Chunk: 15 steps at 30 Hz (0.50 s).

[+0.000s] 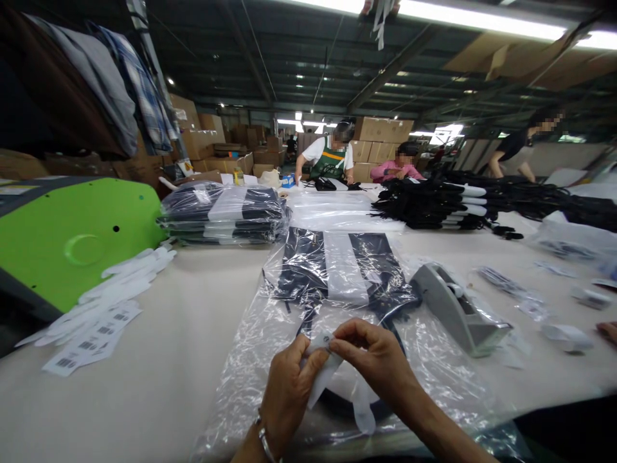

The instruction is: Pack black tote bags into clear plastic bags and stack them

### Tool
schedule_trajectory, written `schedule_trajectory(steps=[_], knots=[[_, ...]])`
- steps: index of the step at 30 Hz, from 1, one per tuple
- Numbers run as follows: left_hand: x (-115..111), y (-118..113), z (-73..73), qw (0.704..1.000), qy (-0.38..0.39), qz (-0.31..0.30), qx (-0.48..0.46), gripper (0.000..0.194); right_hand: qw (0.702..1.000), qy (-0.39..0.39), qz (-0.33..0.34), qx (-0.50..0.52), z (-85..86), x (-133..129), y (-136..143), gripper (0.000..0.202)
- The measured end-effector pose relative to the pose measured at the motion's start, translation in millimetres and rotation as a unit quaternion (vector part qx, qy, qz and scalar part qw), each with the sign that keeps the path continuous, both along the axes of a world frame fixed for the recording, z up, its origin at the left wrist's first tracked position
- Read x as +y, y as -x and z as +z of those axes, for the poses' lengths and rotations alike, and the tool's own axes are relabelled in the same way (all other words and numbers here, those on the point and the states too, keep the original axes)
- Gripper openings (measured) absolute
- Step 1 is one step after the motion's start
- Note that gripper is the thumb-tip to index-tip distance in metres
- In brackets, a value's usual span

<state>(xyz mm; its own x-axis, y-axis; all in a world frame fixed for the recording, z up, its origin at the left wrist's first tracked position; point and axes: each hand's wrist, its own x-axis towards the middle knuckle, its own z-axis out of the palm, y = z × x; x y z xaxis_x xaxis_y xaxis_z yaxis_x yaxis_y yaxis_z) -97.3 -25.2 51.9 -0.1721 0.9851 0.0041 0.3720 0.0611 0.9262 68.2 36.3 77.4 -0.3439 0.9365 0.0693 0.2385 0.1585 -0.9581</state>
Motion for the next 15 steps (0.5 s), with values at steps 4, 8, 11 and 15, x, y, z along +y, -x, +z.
schedule_trajectory(steps=[4,8,11,15], knots=[[5.4,-0.9,-6.8,0.997,0.018,0.003,-0.071,0.04,0.993,-0.112,-0.011,-0.024,-4.7,0.8,5.0,0.007],[11.9,1.2,-12.8,0.993,0.025,-0.001,-0.116,0.044,0.983,-0.183,-0.016,-0.024,-4.0,6.0,10.1,0.01],[16.2,7.8,-17.4,0.993,0.04,-0.002,-0.11,0.044,0.977,-0.204,-0.047,-0.028,9.3,22.7,10.8,0.013],[12.7,24.1,-27.7,0.999,0.049,-0.002,-0.007,0.029,0.978,-0.198,-0.038,-0.051,41.4,79.2,10.5,0.015]])
